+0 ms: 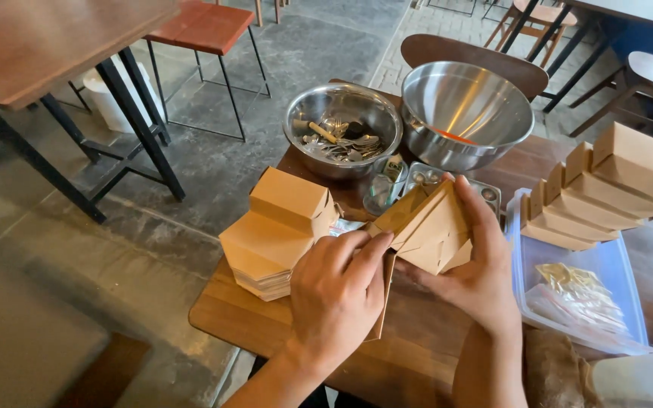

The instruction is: Assembling small cardboard takeout boxes by folding panels and tucking tabs at a wooden table.

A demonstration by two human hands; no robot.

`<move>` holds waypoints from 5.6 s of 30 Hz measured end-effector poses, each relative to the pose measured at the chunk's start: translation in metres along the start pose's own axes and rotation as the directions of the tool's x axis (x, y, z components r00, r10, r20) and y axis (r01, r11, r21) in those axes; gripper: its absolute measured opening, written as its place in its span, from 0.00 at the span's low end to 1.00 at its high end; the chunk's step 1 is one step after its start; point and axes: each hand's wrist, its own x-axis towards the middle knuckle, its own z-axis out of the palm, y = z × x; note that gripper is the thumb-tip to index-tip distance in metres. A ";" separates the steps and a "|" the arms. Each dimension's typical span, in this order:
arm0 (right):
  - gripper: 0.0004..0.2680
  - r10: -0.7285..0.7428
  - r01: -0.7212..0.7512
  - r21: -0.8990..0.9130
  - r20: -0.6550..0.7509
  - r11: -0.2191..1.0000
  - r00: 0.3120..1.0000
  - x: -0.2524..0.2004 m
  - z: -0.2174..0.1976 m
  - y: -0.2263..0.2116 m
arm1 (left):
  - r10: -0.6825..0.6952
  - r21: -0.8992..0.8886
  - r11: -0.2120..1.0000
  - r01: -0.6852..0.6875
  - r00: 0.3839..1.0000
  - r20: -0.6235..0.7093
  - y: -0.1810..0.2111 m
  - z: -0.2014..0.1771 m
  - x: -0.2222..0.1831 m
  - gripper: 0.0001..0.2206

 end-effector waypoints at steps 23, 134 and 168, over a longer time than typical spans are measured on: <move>0.43 0.135 -0.080 0.404 -0.110 0.911 0.985 -0.012 -0.047 0.010 | -0.792 -0.432 0.371 0.822 0.523 0.314 -0.194 0.007 -0.028 0.15; 0.11 0.537 -0.557 -0.100 -0.170 0.825 0.826 -0.018 -0.094 0.036 | -0.050 -0.722 0.586 0.367 0.906 0.420 0.005 0.117 0.063 0.09; 0.05 0.737 -0.582 0.590 -0.033 0.560 0.675 -0.021 -0.070 0.065 | 0.151 -0.845 0.494 0.206 0.937 0.316 0.018 0.110 0.064 0.16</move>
